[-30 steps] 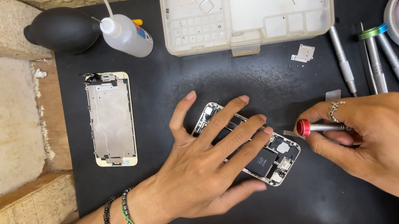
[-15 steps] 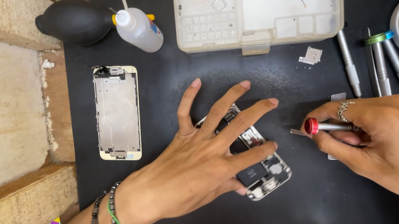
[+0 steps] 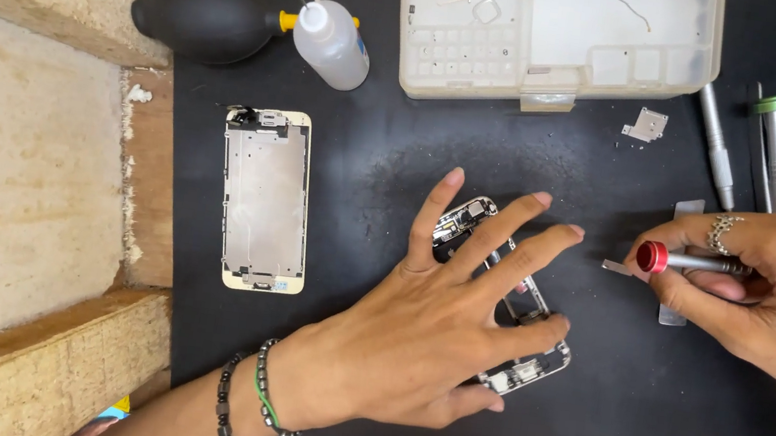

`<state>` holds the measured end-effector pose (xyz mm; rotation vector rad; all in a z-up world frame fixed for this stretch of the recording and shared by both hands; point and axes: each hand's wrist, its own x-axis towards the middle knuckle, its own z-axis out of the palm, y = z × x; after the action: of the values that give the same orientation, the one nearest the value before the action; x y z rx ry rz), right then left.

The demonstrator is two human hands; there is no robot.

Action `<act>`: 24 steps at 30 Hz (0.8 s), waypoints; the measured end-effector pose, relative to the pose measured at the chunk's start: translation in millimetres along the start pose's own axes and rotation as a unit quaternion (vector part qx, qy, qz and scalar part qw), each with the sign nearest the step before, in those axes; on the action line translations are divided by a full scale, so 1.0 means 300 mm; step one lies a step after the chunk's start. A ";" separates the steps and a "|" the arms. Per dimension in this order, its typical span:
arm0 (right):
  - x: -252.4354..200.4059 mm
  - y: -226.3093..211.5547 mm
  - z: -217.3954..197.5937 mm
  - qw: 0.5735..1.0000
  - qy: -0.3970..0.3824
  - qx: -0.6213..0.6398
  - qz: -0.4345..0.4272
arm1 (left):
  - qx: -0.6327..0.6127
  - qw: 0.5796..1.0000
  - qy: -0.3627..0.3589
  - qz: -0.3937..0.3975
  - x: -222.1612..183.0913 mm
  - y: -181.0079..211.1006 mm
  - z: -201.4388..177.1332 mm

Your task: The person is using a screwdriver to remove screws and install components into the bottom part of a mobile phone chassis.

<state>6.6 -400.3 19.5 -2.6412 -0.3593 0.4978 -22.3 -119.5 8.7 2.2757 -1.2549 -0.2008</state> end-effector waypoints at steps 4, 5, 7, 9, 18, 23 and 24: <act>0.004 0.014 -0.001 0.999 -0.005 0.016 -0.032 | -0.035 0.998 -0.046 0.006 -0.018 -0.007 -0.036; 0.004 0.015 0.002 0.999 -0.001 0.013 -0.033 | -0.021 0.999 -0.045 -0.003 -0.026 -0.008 -0.039; 0.003 0.013 0.006 0.999 0.001 0.010 -0.035 | -0.008 0.999 -0.045 -0.014 -0.035 -0.011 -0.032; 0.003 0.006 0.005 1.000 0.003 0.005 -0.030 | 0.190 0.973 -0.073 -0.110 -0.039 -0.014 -0.017; -0.007 0.001 0.019 0.995 0.027 0.086 -0.031 | 0.265 0.949 -0.022 -0.171 -0.054 0.021 -0.012; -0.001 0.002 0.017 0.998 0.024 0.056 -0.019 | 0.198 0.969 0.004 -0.148 -0.056 0.002 -0.028; 0.001 0.003 0.016 0.999 0.017 0.039 -0.015 | 0.186 0.973 0.007 -0.140 -0.056 -0.003 -0.033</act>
<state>5.0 -399.5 15.0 -2.5615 -0.3605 0.4479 -27.2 -101.6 14.7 2.7697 -1.0255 -0.0500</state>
